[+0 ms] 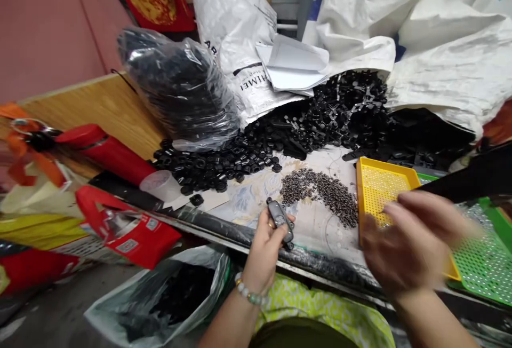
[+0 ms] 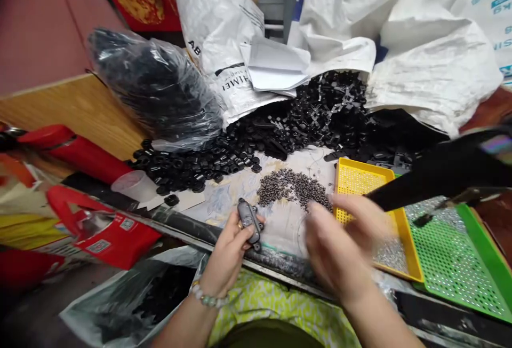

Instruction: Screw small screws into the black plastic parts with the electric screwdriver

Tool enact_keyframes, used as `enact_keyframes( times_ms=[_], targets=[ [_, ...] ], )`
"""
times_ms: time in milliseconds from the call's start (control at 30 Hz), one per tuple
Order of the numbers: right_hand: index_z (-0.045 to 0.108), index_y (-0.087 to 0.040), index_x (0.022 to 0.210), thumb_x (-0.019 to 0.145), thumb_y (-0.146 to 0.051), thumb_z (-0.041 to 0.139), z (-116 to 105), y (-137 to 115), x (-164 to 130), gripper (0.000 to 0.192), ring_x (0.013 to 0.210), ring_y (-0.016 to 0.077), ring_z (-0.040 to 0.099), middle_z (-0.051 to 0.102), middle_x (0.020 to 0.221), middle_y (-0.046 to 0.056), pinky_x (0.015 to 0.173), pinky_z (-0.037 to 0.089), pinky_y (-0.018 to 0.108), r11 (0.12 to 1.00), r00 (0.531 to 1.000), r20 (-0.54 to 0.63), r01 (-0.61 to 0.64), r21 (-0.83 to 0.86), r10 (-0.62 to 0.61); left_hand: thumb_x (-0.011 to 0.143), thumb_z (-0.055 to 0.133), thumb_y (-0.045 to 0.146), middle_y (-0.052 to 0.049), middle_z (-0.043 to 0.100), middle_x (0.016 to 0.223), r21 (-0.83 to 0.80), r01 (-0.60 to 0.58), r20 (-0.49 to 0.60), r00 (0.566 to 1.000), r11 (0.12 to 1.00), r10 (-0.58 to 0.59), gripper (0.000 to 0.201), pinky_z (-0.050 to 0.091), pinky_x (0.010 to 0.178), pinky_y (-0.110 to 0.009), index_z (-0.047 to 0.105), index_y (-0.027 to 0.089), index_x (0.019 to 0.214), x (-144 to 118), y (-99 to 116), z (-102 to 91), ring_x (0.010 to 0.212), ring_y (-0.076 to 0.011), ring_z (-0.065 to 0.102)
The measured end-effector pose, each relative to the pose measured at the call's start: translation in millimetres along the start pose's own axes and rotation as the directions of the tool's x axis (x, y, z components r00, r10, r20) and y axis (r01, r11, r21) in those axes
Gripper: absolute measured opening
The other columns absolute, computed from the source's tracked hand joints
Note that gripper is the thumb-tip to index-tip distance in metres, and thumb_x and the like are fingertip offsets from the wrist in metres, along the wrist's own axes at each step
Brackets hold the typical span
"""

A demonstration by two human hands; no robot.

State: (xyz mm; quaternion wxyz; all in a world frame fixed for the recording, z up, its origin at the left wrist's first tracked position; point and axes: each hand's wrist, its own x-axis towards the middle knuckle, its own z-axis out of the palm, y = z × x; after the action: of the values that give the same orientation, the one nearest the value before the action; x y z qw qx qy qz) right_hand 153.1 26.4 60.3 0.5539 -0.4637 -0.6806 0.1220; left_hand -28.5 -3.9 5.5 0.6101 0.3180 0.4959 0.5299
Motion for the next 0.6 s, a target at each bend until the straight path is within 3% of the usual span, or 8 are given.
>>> enact_keyframes(
  times_ms=[67,133,233,300,367,467,533,600],
  targets=[
    [0.057,-0.032,0.107,0.081,-0.021,0.052,47,9,17,0.029,0.104,0.0231,0.051,0.056,0.109,0.004,0.093,0.041,0.041,0.979,0.956,0.27,0.156,-0.128,-0.117,0.082,0.053,0.025,-0.004,0.06,0.104,-0.017,-0.031,-0.026,0.999,0.999,0.03,0.03,0.038,0.073,-0.022,0.048,0.022,0.112,-2,4,-14.3,0.085,-0.0122,0.053],
    [0.058,-0.021,0.102,0.086,-0.02,0.042,99,20,39,0.023,0.1,0.0218,0.052,0.057,0.106,0.009,0.088,0.043,0.036,0.895,0.811,0.585,0.243,-0.375,0.025,0.083,0.053,0.027,-0.003,0.059,0.107,-0.037,-0.031,-0.041,0.999,0.999,0.029,0.03,0.037,0.072,-0.021,0.048,0.024,0.113,-4,8,-22.7,0.083,-0.0108,0.052],
    [0.059,-0.012,0.096,0.083,-0.017,0.045,158,37,65,0.02,0.095,0.0263,0.054,0.059,0.1,0.017,0.082,0.044,0.04,0.853,0.774,0.62,0.235,-0.466,0.126,0.085,0.05,0.031,-0.004,0.058,0.109,-0.106,-0.018,-0.053,0.999,0.994,0.013,0.03,0.036,0.064,-0.019,0.048,0.023,0.114,-7,12,-28.3,0.079,-0.0092,0.048],
    [0.057,-0.01,0.098,0.082,-0.014,0.044,176,43,71,0.021,0.093,0.0272,0.055,0.059,0.099,0.019,0.08,0.044,0.041,0.855,0.776,0.614,0.214,-0.472,0.145,0.086,0.05,0.031,-0.005,0.057,0.108,-0.152,-0.024,-0.048,0.999,0.988,0.017,0.031,0.034,0.06,-0.018,0.047,0.022,0.115,-7,15,-30.3,0.077,-0.0085,0.046],
    [0.054,-0.01,0.105,0.082,-0.013,0.043,175,42,69,0.026,0.094,0.0259,0.056,0.057,0.104,0.019,0.08,0.044,0.04,0.868,0.777,0.612,0.196,-0.457,0.147,0.085,0.051,0.031,-0.005,0.057,0.105,-0.158,-0.036,-0.045,0.999,0.987,0.029,0.032,0.033,0.057,-0.018,0.047,0.022,0.115,-7,17,-31.8,0.073,-0.008,0.045],
    [0.045,-0.016,0.12,0.081,-0.015,0.047,146,29,56,0.039,0.093,0.0197,0.055,0.054,0.108,0.012,0.081,0.045,0.034,0.921,0.775,0.625,0.174,-0.348,0.09,0.083,0.055,0.031,-0.004,0.057,0.1,-0.159,-0.048,-0.034,0.999,0.986,0.043,0.033,0.033,0.056,-0.018,0.046,0.022,0.114,-3,19,-32.2,0.072,-0.0081,0.046],
    [0.047,-0.021,0.119,0.081,-0.018,0.049,118,16,42,0.038,0.09,0.0167,0.055,0.054,0.101,0.007,0.08,0.046,0.032,0.987,0.779,0.627,0.09,-0.133,0.013,0.083,0.056,0.03,-0.003,0.056,0.096,-0.174,-0.045,-0.012,0.999,0.984,0.044,0.034,0.034,0.055,-0.017,0.046,0.023,0.114,-1,17,-30.2,0.07,-0.0078,0.046],
    [0.054,-0.024,0.108,0.081,-0.02,0.051,94,5,24,0.027,0.092,0.0165,0.055,0.053,0.097,0.005,0.081,0.047,0.033,0.991,0.81,0.586,-0.051,0.12,-0.029,0.082,0.057,0.029,0.0,0.055,0.089,-0.177,-0.045,0.004,0.999,0.983,0.047,0.033,0.035,0.055,-0.017,0.045,0.023,0.113,1,14,-26.2,0.065,-0.0066,0.044]
  ],
)
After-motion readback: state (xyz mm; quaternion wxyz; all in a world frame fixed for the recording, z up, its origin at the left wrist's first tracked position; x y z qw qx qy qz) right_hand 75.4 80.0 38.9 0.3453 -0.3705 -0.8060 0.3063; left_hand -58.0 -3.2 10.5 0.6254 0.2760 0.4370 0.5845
